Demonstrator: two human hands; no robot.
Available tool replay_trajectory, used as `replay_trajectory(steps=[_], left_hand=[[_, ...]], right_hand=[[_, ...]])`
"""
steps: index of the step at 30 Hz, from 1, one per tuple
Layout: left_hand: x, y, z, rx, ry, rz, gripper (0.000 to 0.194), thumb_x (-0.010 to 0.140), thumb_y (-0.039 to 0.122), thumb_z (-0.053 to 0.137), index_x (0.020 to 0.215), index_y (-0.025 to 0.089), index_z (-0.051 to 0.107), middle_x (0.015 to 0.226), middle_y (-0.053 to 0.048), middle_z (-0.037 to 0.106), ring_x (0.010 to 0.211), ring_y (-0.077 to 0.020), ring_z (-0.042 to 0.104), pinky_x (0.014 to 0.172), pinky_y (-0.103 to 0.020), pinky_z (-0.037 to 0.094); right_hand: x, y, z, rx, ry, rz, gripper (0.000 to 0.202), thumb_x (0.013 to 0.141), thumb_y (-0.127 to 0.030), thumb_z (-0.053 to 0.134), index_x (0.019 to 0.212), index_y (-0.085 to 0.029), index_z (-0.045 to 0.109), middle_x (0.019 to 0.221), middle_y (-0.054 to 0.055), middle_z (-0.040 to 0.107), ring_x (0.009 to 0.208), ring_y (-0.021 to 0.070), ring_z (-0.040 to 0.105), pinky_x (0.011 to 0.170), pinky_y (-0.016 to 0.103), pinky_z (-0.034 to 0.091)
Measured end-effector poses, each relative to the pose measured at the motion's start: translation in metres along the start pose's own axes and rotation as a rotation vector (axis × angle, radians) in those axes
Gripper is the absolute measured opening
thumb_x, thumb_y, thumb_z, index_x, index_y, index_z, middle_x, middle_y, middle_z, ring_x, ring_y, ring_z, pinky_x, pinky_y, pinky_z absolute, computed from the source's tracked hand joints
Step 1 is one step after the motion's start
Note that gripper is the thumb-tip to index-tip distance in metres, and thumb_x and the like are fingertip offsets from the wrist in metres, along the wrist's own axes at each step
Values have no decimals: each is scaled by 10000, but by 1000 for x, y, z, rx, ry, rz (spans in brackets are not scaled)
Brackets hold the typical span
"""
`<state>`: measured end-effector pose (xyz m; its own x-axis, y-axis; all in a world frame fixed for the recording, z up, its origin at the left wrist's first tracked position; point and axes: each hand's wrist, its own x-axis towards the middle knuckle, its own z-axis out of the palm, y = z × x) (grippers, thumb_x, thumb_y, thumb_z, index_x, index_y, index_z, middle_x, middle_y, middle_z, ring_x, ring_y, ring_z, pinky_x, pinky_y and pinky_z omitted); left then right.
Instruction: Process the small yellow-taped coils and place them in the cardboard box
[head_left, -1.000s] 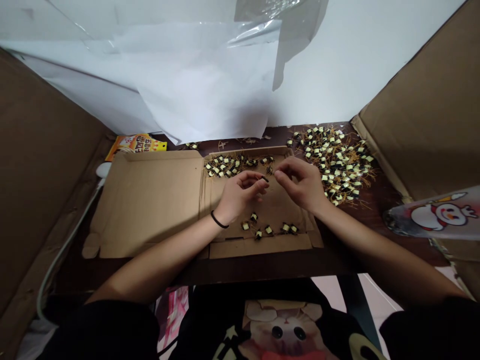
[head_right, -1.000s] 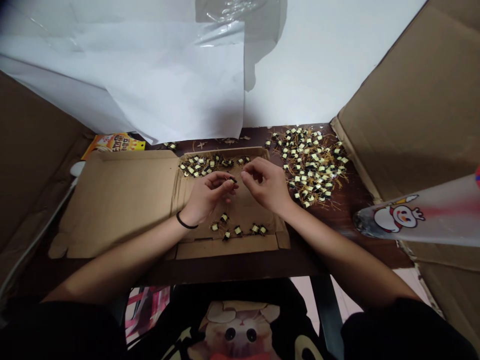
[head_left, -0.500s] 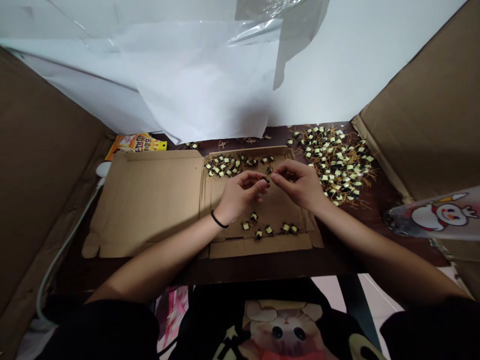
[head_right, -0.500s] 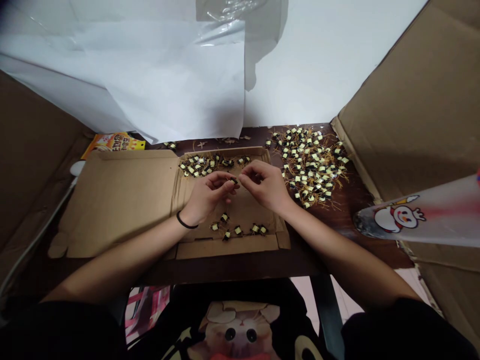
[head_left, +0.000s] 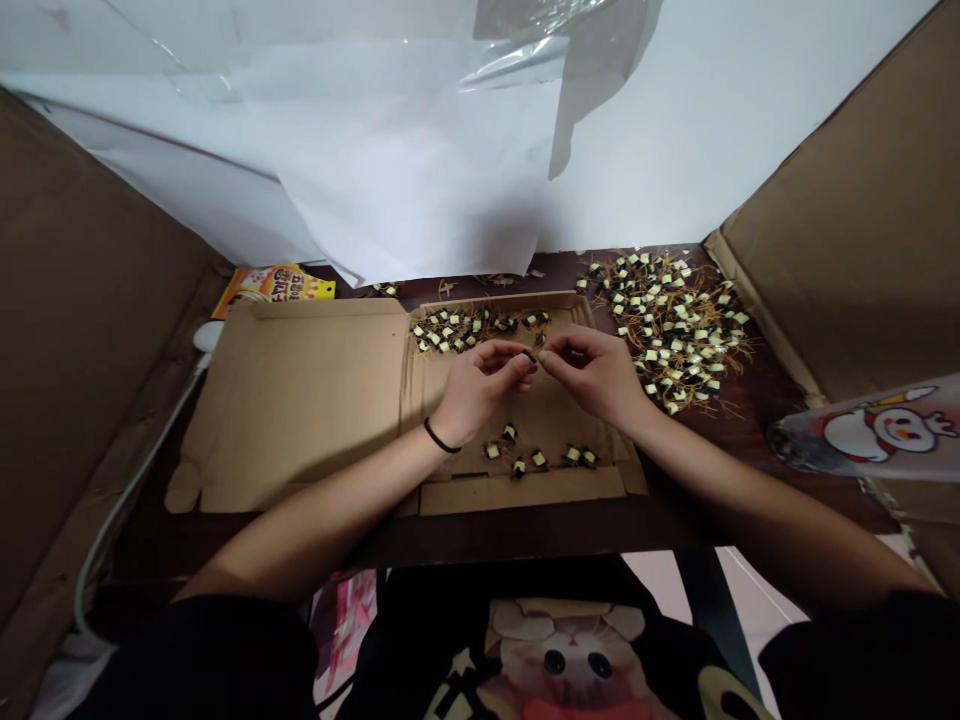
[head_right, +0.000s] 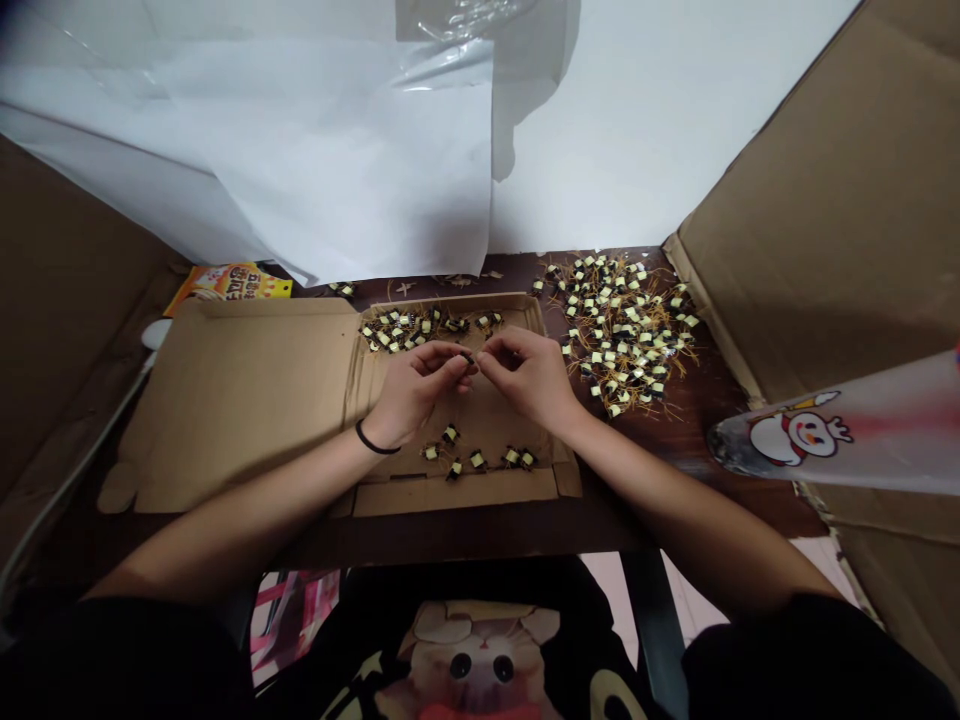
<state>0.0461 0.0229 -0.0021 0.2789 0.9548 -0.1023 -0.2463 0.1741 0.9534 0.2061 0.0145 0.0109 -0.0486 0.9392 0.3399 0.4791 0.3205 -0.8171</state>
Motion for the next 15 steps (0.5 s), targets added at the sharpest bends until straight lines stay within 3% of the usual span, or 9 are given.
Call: replay_trajectory(steps=[9, 15], left_hand=[[-1, -1, 4, -7, 76, 14, 346, 654, 365, 777, 805, 117, 588, 658, -13, 676, 557, -93, 626, 587, -234, 543], [-3, 1, 6, 116, 81, 52, 246, 714, 318, 722, 786, 126, 586, 656, -5, 659, 554, -100, 627, 579, -240, 539]], right_hand=[[-3, -2, -1, -172, 29, -336, 146, 819, -203, 561, 684, -190, 615, 656, -2, 585, 526, 87, 456, 506, 227, 358], [-5, -1, -1, -227, 13, -432, 164, 850, -203, 541, 710, -189, 624, 658, 2, 584, 530, 88, 465, 510, 225, 361]])
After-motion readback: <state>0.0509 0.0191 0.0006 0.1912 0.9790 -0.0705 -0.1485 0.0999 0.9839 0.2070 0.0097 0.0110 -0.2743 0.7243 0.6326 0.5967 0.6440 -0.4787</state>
